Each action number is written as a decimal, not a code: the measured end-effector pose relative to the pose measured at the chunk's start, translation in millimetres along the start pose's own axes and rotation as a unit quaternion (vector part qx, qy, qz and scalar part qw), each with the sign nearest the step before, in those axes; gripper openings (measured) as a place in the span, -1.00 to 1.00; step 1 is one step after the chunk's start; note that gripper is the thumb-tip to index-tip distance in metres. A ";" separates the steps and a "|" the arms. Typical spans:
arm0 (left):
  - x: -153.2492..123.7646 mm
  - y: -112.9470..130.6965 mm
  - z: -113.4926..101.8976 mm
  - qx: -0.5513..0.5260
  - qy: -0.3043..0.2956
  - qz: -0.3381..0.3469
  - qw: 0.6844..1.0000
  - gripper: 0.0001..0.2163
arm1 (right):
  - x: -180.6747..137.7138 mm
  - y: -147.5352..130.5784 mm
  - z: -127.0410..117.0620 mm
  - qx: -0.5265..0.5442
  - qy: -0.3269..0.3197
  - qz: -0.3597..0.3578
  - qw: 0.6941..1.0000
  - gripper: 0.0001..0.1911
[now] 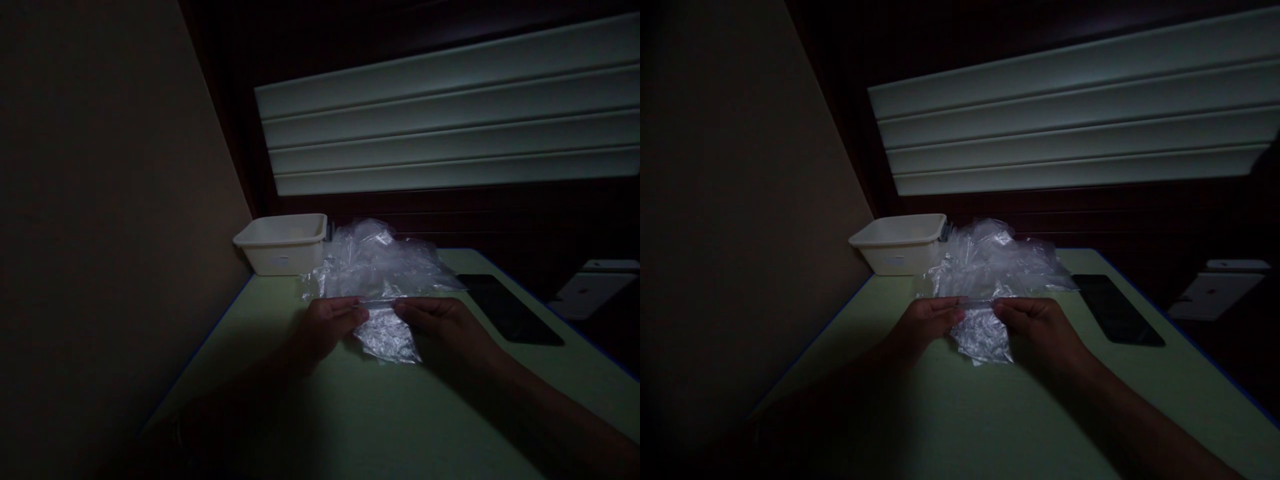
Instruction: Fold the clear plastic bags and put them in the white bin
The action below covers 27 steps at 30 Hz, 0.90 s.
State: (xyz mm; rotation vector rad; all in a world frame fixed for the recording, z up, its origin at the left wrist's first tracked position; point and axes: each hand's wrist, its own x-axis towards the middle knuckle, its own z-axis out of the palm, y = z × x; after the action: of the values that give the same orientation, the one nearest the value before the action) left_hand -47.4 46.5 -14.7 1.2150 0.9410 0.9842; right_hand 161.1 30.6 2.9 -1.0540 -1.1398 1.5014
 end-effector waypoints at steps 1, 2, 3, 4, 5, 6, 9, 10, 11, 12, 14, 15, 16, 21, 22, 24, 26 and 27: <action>1.2 -2.0 -0.8 0.007 0.009 0.002 1.000 -0.54 | 0.2 0.3 0.0 -0.005 0.003 -0.003 1.000 -0.82; 2.5 -4.2 -1.6 0.014 0.017 0.005 1.000 -0.55 | 0.3 0.8 0.2 -0.007 0.007 -0.006 1.000 -0.82; 3.6 -6.2 -2.2 0.019 0.025 0.006 0.999 -0.57 | 0.4 1.5 0.4 -0.007 0.009 -0.007 1.000 -0.82; 4.5 -7.8 -2.7 0.022 0.035 0.006 0.999 -0.59 | 0.3 2.2 0.7 -0.007 0.007 -0.005 1.000 -0.82; 5.1 -8.8 -2.8 0.023 0.043 0.005 0.999 -0.61 | 0.2 2.9 0.9 -0.005 0.004 -0.001 1.000 -0.81; 5.3 -9.1 -2.7 0.021 0.048 0.004 0.999 -0.62 | 0.1 3.7 1.2 -0.001 0.001 0.002 1.000 -0.81; 3.9 -6.7 -0.9 0.001 0.041 0.005 0.999 -0.68 | -0.2 5.6 1.3 0.018 -0.012 0.003 1.000 -0.80; 3.1 -5.6 -0.1 -0.006 0.037 0.006 0.999 -0.70 | -0.1 6.1 1.0 0.022 -0.014 0.002 1.000 -0.79; 2.3 -4.6 0.6 -0.013 0.034 0.007 0.999 -0.71 | -0.1 6.5 0.6 0.026 -0.015 0.002 1.000 -0.75; 1.6 -3.9 1.2 -0.021 0.034 0.006 0.999 -0.71 | 0.0 6.7 0.0 0.030 -0.016 0.004 0.999 -0.72; 0.7 -3.3 2.0 -0.036 0.040 0.004 0.999 -0.71 | 0.1 6.7 -1.1 0.045 -0.020 0.005 0.999 -0.64; 0.5 -3.3 2.2 -0.042 0.041 0.003 0.998 -0.71 | 0.1 6.6 -1.4 0.053 -0.023 0.006 0.998 -0.61; 0.4 -3.4 2.3 -0.046 0.042 0.003 0.998 -0.71 | -0.1 6.3 -1.6 0.059 -0.026 0.008 0.998 -0.59; -0.3 -2.3 2.6 -0.047 0.032 0.008 0.998 -0.68 | -0.7 5.0 -0.3 0.065 -0.019 0.029 0.997 -0.59; -0.5 -1.7 2.8 -0.047 0.033 0.008 0.998 -0.68 | -0.5 4.9 -0.1 0.073 -0.014 0.031 0.997 -0.60; -0.8 -0.7 3.3 -0.048 0.032 0.006 0.998 -0.68 | 0.5 5.2 -0.3 0.089 -0.007 0.036 0.995 -0.65; -0.6 -0.5 3.6 -0.049 0.031 0.007 0.998 -0.67 | 2.0 6.1 -1.1 0.103 -0.004 0.040 0.994 -0.68; -0.3 -0.6 3.6 -0.049 0.033 0.008 0.998 -0.67 | 2.8 6.7 -1.6 0.108 -0.005 0.043 0.993 -0.69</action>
State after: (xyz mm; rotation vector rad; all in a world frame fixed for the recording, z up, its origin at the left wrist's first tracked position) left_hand -44.0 45.1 -14.9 1.1155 0.9252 1.0768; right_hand 160.9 32.8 -4.2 -0.9579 -0.9244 1.6575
